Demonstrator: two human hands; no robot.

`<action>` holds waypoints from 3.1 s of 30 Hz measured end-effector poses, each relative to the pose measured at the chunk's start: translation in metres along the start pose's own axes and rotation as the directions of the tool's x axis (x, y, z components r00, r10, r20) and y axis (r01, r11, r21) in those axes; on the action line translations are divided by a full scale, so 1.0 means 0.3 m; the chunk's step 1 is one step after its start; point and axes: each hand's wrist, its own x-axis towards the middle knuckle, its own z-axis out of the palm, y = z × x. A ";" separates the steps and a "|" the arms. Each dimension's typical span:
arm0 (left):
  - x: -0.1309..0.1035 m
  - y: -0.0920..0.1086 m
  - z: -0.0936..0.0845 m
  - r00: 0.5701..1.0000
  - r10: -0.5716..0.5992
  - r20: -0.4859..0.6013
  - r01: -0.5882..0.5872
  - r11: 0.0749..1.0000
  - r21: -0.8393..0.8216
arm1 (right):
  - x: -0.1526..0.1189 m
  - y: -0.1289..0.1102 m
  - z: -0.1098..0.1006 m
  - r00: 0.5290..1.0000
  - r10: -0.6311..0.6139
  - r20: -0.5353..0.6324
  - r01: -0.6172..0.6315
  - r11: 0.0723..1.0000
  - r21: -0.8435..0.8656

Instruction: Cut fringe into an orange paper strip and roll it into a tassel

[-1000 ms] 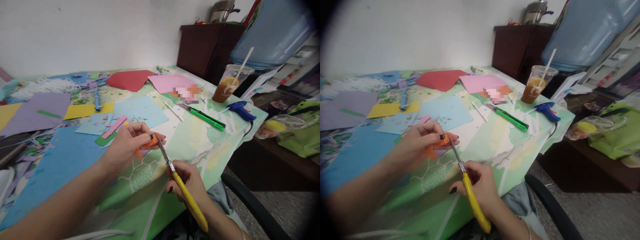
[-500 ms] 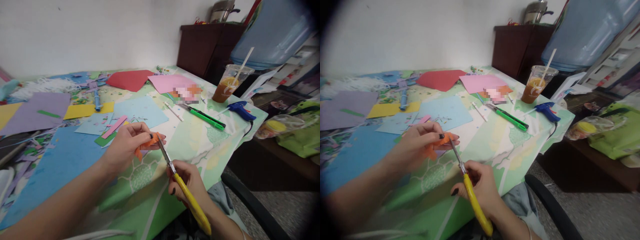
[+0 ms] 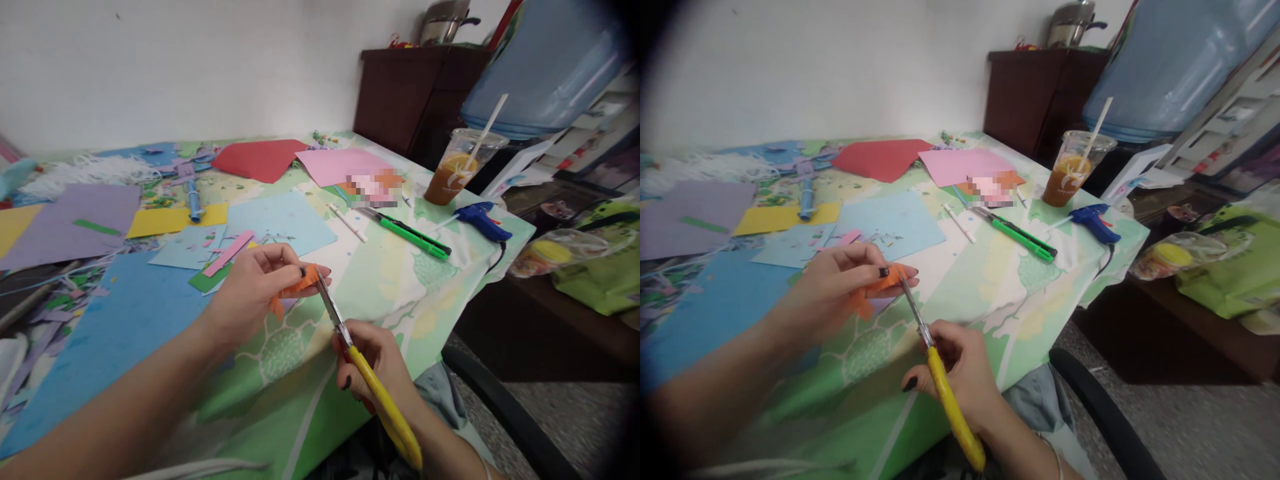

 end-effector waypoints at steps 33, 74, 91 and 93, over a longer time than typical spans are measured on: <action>0.006 -0.007 -0.008 1.000 0.027 0.005 -0.027 1.000 0.016 | 0.004 0.003 0.009 0.997 0.040 -0.065 -0.037 0.998 0.044; -0.003 0.001 -0.003 1.000 0.029 0.003 -0.029 0.999 0.025 | 0.002 0.013 0.004 0.999 0.016 -0.035 -0.015 1.000 0.006; -0.001 0.000 -0.006 0.999 0.031 0.009 -0.032 0.999 0.036 | 0.003 0.001 0.004 0.996 0.052 -0.071 -0.056 0.996 -0.065; -0.001 -0.002 -0.008 0.999 0.033 0.007 -0.033 0.999 0.036 | 0.003 0.006 0.003 0.996 0.054 -0.068 -0.059 0.995 -0.074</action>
